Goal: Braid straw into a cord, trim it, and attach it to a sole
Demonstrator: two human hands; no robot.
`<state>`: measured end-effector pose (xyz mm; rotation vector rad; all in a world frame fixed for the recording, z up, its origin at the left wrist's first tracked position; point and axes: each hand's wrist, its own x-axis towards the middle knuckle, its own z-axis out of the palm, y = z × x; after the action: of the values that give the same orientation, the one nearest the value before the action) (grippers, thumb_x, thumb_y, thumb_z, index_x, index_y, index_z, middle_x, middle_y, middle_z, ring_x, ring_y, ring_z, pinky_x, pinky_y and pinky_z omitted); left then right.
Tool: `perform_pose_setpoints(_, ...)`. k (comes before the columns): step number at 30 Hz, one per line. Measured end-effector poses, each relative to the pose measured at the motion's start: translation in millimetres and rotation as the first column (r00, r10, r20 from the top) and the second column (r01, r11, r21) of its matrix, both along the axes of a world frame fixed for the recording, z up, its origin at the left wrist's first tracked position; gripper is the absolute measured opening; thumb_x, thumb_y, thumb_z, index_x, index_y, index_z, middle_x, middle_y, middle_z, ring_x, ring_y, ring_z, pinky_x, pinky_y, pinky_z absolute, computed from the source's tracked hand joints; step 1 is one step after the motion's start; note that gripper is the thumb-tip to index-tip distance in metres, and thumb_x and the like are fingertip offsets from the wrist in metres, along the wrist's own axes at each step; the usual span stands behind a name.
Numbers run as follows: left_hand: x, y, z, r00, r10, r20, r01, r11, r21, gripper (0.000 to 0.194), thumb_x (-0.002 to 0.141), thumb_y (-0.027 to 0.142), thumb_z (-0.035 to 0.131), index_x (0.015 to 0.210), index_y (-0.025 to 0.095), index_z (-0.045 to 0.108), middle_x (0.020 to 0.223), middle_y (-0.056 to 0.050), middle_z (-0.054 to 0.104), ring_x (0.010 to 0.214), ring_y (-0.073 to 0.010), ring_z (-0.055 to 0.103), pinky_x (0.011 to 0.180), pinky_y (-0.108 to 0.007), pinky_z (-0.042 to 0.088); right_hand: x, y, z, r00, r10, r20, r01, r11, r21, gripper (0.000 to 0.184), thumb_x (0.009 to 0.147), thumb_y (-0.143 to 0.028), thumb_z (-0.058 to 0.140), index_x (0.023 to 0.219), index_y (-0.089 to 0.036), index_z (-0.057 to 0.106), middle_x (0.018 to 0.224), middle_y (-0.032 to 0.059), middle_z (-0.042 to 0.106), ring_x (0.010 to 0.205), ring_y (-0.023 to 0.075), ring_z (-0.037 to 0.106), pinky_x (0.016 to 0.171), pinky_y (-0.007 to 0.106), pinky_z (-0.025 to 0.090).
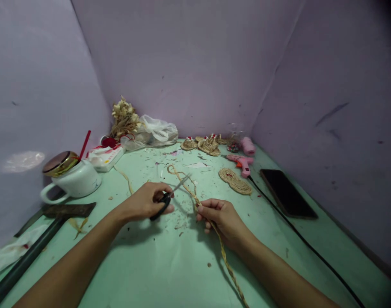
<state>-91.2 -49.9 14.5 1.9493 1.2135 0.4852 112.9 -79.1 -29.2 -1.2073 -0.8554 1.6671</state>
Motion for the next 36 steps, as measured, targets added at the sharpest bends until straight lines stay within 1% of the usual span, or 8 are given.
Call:
perform_pose_setpoints(2, 5.8, -8.6, 0.2, 0.982, -0.046, -0.186, 0.087, 0.972, 0.22, 0.026, 0.065, 0.027, 0.056, 0.089, 0.019, 0.058, 0.062, 0.002, 0.056, 0.055, -0.0109, 0.049, 0.051, -0.02, 0.034, 0.4, -0.1, 1.4, 0.999, -0.009, 0.033, 0.009, 1.0, 0.016, 0.016, 0.057, -0.02, 0.066, 0.069, -0.012, 0.058, 0.049, 0.0, 0.059, 0.032, 0.0043, 0.039, 0.032, 0.018, 0.038)
perform_pose_setpoints(4, 12.5, -15.1, -2.9, 0.942, -0.039, -0.334, 0.172, 0.908, 0.381, 0.033, 0.065, 0.02, 0.05, 0.097, 0.022, 0.056, 0.073, 0.001, 0.06, 0.065, -0.0139, 0.053, 0.059, -0.023, 0.037, 1.6, 0.0, 2.6, 0.997, -0.011, 0.07, 0.008, 0.999, 0.043, 0.016, 0.058, -0.021, 0.065, 0.07, -0.011, 0.06, 0.048, -0.001, 0.057, 0.03, 0.0031, 0.035, 0.03, 0.017, 0.034)
perform_pose_setpoints(8, 19.0, -18.8, -10.0, 0.851, 0.021, -0.524, 0.297, 0.805, 0.514, 0.047, 0.064, 0.02, 0.047, 0.111, 0.021, 0.047, 0.086, -0.004, 0.061, 0.078, -0.0217, 0.055, 0.066, -0.031, 0.038, 3.8, -0.2, 5.3, 0.991, -0.01, 0.134, -0.001, 0.996, 0.085, 0.018, 0.059, -0.023, 0.062, 0.072, -0.01, 0.065, 0.045, -0.0029, 0.052, 0.03, 0.0024, 0.031, 0.029, 0.017, 0.025)
perform_pose_setpoints(12, 16.3, -16.6, -12.6, 0.802, 0.057, -0.595, 0.343, 0.772, 0.535, 0.048, 0.066, 0.023, 0.045, 0.114, 0.019, 0.043, 0.086, -0.006, 0.059, 0.078, -0.0228, 0.054, 0.065, -0.034, 0.039, 3.7, -0.6, 5.5, 0.986, -0.028, 0.162, 0.012, 0.995, 0.101, 0.024, 0.059, -0.023, 0.062, 0.078, -0.01, 0.068, 0.044, -0.0044, 0.047, 0.034, 0.0019, 0.028, 0.033, 0.017, 0.018)
perform_pose_setpoints(18, 16.3, -16.0, -16.0, 0.767, 0.028, -0.641, 0.395, 0.766, 0.507, 0.052, 0.066, 0.023, 0.044, 0.117, 0.018, 0.041, 0.088, -0.006, 0.059, 0.078, -0.0236, 0.054, 0.066, -0.036, 0.039, 2.2, 1.3, -1.8, 0.986, -0.075, 0.151, 0.051, 0.986, 0.158, 0.025, 0.056, -0.022, 0.064, 0.078, -0.01, 0.069, 0.054, 0.0007, 0.057, 0.046, 0.0067, 0.042, 0.044, 0.02, 0.029)
perform_pose_setpoints(23, 17.8, -17.7, -17.9, 0.757, 0.015, -0.653, 0.398, 0.781, 0.481, 0.05, 0.068, 0.025, 0.043, 0.118, 0.019, 0.041, 0.086, -0.006, 0.059, 0.075, -0.0236, 0.055, 0.064, -0.036, 0.039, 0.7, 0.0, 0.2, 0.986, -0.027, 0.162, 0.005, 0.991, 0.134, 0.026, 0.057, -0.022, 0.064, 0.079, -0.009, 0.068, 0.046, -0.0031, 0.05, 0.04, 0.0043, 0.033, 0.041, 0.019, 0.023)
perform_pose_setpoints(30, 17.5, -19.0, -15.4, 0.753, -0.006, -0.658, 0.408, 0.79, 0.458, 0.053, 0.066, 0.022, 0.043, 0.119, 0.019, 0.04, 0.083, -0.006, 0.06, 0.072, -0.0232, 0.055, 0.06, -0.034, 0.038, 0.1, -2.8, 4.8, 0.987, -0.003, 0.163, -0.022, 0.989, 0.15, 0.023, 0.057, -0.022, 0.065, 0.076, -0.009, 0.068, 0.042, -0.0053, 0.045, 0.039, 0.0031, 0.029, 0.039, 0.018, 0.018)
perform_pose_setpoints(36, 16.1, -18.0, -17.3, 0.772, -0.028, -0.635, 0.396, 0.803, 0.446, 0.053, 0.066, 0.018, 0.044, 0.119, 0.02, 0.04, 0.083, -0.006, 0.061, 0.07, -0.0218, 0.056, 0.059, -0.032, 0.037, -0.5, -3.6, 6.7, 0.983, -0.005, 0.185, -0.022, 0.989, 0.144, 0.021, 0.058, -0.023, 0.064, 0.074, -0.01, 0.068, 0.044, -0.0039, 0.047, 0.039, 0.0033, 0.03, 0.038, 0.019, 0.018)
